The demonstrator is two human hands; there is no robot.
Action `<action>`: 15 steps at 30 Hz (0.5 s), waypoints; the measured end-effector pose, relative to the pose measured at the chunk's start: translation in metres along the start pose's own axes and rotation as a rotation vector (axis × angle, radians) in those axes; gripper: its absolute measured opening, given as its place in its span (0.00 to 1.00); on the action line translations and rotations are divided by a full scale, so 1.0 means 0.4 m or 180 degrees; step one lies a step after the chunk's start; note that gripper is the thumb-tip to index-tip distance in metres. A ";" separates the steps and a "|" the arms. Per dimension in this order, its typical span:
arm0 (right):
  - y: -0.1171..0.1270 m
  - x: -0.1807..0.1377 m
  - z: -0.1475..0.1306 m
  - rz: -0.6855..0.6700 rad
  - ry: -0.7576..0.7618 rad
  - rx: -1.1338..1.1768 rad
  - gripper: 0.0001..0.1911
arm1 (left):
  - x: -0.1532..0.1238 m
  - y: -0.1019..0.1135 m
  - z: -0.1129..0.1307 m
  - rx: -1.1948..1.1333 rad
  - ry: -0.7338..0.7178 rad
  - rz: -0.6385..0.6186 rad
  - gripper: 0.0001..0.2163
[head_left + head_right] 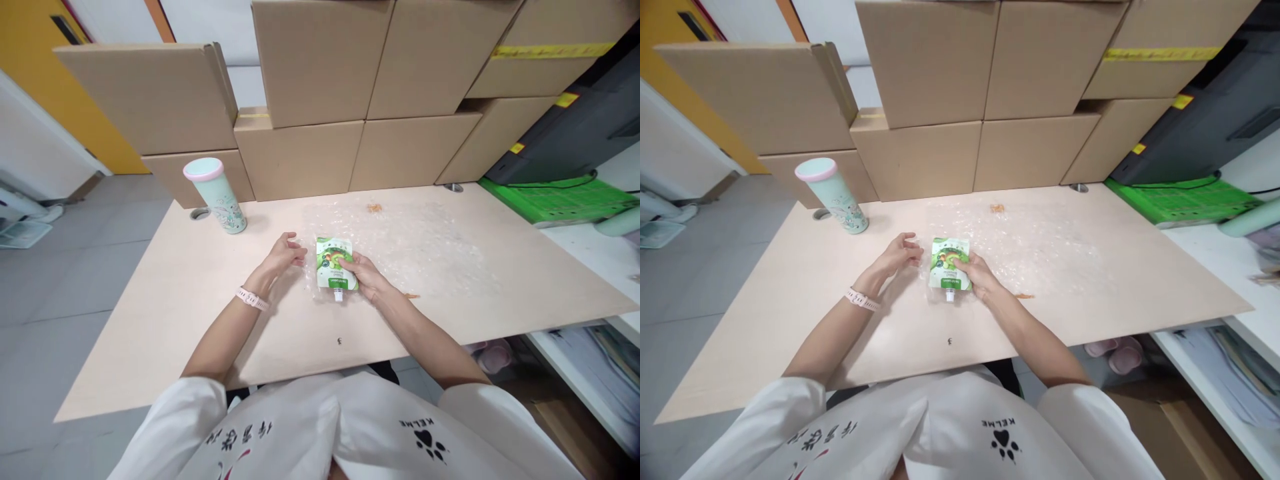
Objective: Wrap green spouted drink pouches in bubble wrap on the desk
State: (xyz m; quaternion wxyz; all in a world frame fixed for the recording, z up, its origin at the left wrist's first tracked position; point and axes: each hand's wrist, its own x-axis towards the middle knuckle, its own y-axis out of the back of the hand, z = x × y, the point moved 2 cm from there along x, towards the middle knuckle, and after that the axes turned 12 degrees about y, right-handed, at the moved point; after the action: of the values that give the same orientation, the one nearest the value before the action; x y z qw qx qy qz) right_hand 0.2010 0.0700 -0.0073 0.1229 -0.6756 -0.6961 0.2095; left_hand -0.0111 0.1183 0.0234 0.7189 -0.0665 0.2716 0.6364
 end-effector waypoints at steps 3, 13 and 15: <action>0.006 -0.007 0.017 0.0075 0.0060 -0.0185 0.27 | -0.006 -0.002 -0.006 -0.0125 0.0137 -0.0264 0.33; -0.006 -0.020 0.011 -0.0022 0.0378 -0.1000 0.30 | 0.011 -0.002 -0.027 -0.0069 0.0072 -0.0467 0.41; -0.005 -0.018 0.012 -0.0021 0.0471 -0.1080 0.29 | 0.016 -0.001 -0.030 -0.0061 0.0065 -0.0478 0.40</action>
State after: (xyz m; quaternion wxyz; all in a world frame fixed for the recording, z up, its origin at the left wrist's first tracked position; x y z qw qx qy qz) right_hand 0.1976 0.0623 -0.0098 0.0587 -0.6980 -0.7127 0.0383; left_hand -0.0140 0.1184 0.0103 0.7611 -0.1001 0.2670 0.5825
